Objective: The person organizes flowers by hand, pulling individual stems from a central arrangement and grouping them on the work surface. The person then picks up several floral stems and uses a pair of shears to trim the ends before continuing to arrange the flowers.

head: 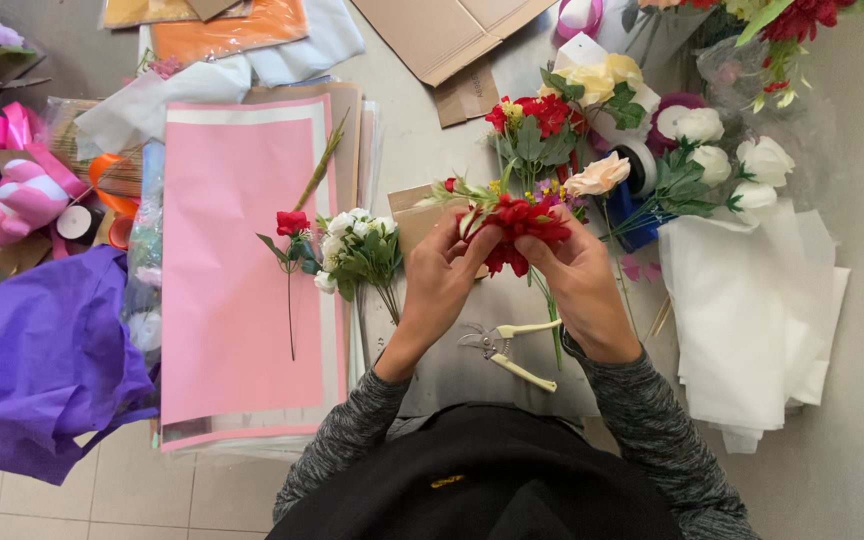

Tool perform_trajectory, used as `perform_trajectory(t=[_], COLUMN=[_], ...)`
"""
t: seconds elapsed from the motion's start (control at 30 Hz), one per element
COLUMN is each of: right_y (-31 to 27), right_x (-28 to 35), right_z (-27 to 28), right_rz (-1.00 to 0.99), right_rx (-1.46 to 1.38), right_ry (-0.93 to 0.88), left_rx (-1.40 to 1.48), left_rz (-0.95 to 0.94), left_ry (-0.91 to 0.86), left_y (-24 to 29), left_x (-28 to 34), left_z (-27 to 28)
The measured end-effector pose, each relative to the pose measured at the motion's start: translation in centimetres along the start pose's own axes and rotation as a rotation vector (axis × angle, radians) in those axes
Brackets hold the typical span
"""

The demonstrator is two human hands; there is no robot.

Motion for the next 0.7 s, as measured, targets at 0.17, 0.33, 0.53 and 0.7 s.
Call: perform_trajectory(t=[0.17, 0.33, 0.53, 0.7], right_y=[0.0, 1.3, -0.7, -1.3], right_x=[0.4, -0.3, -0.9, -0.9], right_z=[-0.1, -0.1, -0.6, 1.7], right_rz=[-0.025, -0.162, -0.17, -0.045], right_rx=[-0.101, -0.228, -0.188, 0.179], right_ry=[-0.054, -0.169, -0.072, 0.03], left_rx=[-0.063, 0.384, 0.374, 0.18], left_rz=[-0.113, 0.101, 0.212, 0.179], left_ry=[-0.079, -0.18, -0.071, -0.166], left_y=[-0.3, -2.2, 0.0, 1.3], left_x=[-0.3, -0.2, -1.4, -1.5], left_z=[-0.8, -2.7, -2.0, -1.6])
Point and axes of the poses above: each hand's wrist, its own x-axis away from the middle knuckle, its own z-axis out of the back of the hand, y = z × x, the point moved 9 cm from there along -x, towards the middle knuckle, and after that the axes turned 15 degrees about -z, right-handed, at the moved point
